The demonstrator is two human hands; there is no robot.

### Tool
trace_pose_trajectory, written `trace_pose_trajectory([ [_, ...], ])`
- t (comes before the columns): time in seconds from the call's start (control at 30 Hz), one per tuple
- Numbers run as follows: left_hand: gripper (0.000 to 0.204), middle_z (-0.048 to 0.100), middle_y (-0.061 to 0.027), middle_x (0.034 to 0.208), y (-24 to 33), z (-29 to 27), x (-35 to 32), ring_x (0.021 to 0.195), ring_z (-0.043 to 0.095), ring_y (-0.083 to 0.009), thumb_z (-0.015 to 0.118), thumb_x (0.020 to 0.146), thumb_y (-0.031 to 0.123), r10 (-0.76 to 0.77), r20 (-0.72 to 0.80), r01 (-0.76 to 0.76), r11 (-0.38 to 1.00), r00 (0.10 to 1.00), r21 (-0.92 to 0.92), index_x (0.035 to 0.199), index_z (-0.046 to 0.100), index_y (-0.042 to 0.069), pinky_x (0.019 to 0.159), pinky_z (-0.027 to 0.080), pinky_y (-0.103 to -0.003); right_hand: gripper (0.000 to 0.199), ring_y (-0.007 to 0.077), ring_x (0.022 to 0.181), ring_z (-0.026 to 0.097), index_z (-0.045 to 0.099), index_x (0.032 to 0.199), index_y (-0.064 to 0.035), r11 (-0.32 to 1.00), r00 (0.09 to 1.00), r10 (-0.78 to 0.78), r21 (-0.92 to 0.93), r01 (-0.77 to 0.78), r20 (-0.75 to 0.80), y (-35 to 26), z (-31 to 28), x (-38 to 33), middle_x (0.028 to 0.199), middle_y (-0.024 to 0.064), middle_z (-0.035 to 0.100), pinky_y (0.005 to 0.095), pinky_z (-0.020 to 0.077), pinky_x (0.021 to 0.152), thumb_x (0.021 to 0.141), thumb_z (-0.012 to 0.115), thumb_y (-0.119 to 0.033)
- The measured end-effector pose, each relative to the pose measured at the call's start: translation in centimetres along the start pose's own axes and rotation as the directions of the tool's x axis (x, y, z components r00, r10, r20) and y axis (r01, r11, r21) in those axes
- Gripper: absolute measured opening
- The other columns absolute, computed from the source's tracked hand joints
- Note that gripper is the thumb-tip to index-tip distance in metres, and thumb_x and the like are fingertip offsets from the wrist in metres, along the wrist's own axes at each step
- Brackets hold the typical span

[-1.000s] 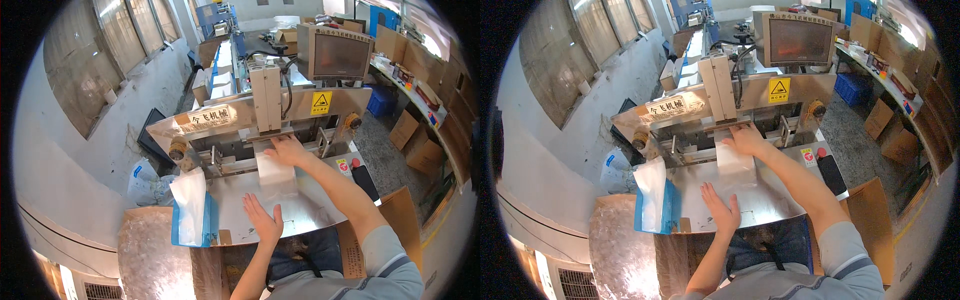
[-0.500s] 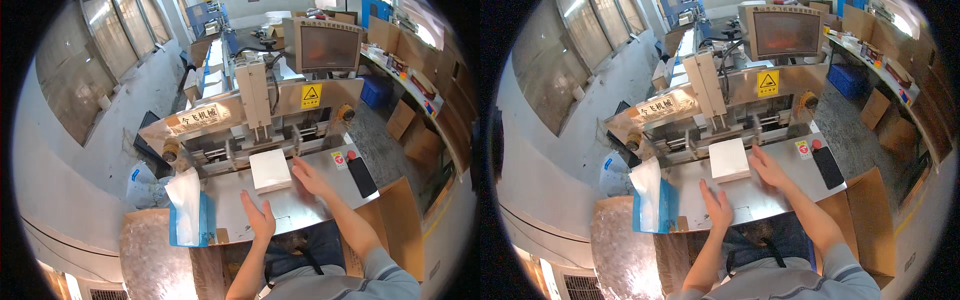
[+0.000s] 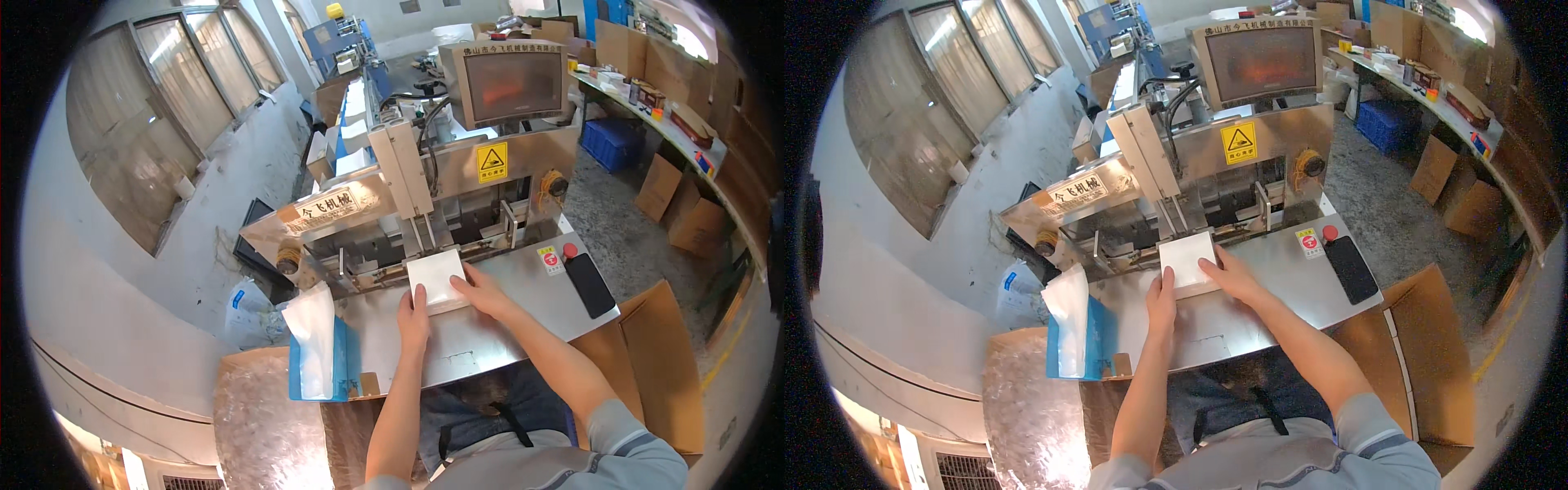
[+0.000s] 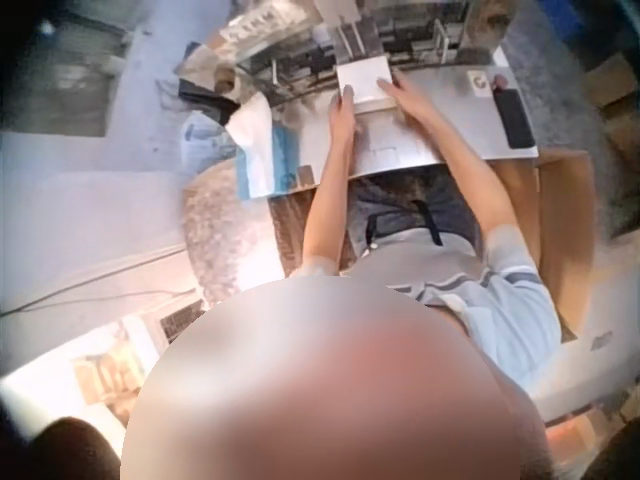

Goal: Wrapping small white boxes in plastic film using a heat-sealing machine and placing them into a larger cardboard carton.

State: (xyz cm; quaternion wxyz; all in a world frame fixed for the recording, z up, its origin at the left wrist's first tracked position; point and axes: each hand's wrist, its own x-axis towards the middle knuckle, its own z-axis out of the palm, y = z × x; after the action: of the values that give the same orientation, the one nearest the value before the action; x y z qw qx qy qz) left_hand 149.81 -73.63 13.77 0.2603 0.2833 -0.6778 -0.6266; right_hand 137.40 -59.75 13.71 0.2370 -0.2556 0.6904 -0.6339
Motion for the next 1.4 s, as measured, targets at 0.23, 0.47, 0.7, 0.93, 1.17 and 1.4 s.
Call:
trace_pose_trajectory([
  [0.23,0.054,0.065,-0.0170,0.113,2.6,1.1,-1.5,0.102,0.062,-0.0213,0.077,0.088,0.030,-0.115,-0.018,0.108,0.969,0.993,-0.222,0.124,0.055,-0.004,0.089,0.049,-0.032,0.067,0.0260,0.124,0.056,0.042,0.146,0.0001,0.990,0.996,-0.082,0.109,0.087,-0.046,0.2,-0.2,-1.7,0.136,0.0168,0.057,0.0350,0.0437,0.103,0.095,0.064,-0.038],
  [0.47,0.068,0.055,-0.0215,0.133,6.7,1.1,-10.1,0.121,0.054,-0.0370,0.080,0.066,0.010,0.659,0.373,-0.741,0.456,0.654,0.494,0.128,0.050,0.003,0.100,0.044,-0.046,0.057,0.0234,0.117,0.060,0.048,0.140,-0.0033,0.704,0.928,0.306,0.607,-0.370,0.211,-2.7,-5.8,-10.1,0.128,0.0112,0.062,0.0412,0.0514,0.097,0.100,0.056,-0.043],
  [0.7,0.054,0.053,-0.0211,0.137,6.4,4.1,-14.9,0.124,0.052,-0.0390,0.077,0.075,0.010,0.562,0.778,-0.940,0.327,0.279,0.101,0.124,0.057,0.004,0.103,0.043,-0.051,0.057,0.0241,0.119,0.060,0.041,0.142,0.0031,0.644,0.943,0.278,0.693,-0.324,0.182,-2.5,-8.7,-17.2,0.132,0.0161,0.058,0.0384,0.0504,0.100,0.093,0.063,-0.018],
  [0.93,0.063,0.059,-0.0137,0.126,1.3,3.6,-0.8,0.116,0.058,-0.0228,0.067,0.094,0.015,0.411,0.048,-0.413,0.900,0.910,0.138,0.147,0.037,0.000,0.102,0.046,-0.036,0.072,0.0243,0.121,0.059,0.037,0.146,0.0042,0.657,0.974,0.212,0.750,-0.083,-0.079,-0.6,-13.7,-25.5,0.135,0.0163,0.058,0.0373,0.0468,0.104,0.083,0.068,-0.012],
  [1.17,0.052,0.058,-0.0144,0.122,-3.7,-1.9,17.7,0.106,0.060,-0.0233,0.073,0.093,0.022,-0.234,0.264,0.321,0.877,0.936,-0.358,0.131,0.052,-0.005,0.091,0.055,-0.033,0.077,0.0185,0.121,0.054,0.039,0.147,-0.0022,0.805,0.942,0.268,0.583,-0.105,-0.201,1.5,-16.1,-31.1,0.130,0.0110,0.058,0.0341,0.0441,0.102,0.082,0.074,-0.024],
  [1.4,0.033,0.062,-0.0166,0.120,-5.2,-2.1,17.3,0.107,0.064,-0.0252,0.062,0.099,0.011,-0.277,0.089,0.290,0.893,0.957,-0.343,0.127,0.058,-0.006,0.091,0.056,-0.031,0.073,0.0176,0.114,0.057,0.042,0.144,-0.0019,0.805,0.722,0.435,0.592,-0.043,-0.538,-0.9,-22.0,-39.1,0.126,0.0098,0.060,0.0324,0.0456,0.099,0.084,0.076,-0.025],
])
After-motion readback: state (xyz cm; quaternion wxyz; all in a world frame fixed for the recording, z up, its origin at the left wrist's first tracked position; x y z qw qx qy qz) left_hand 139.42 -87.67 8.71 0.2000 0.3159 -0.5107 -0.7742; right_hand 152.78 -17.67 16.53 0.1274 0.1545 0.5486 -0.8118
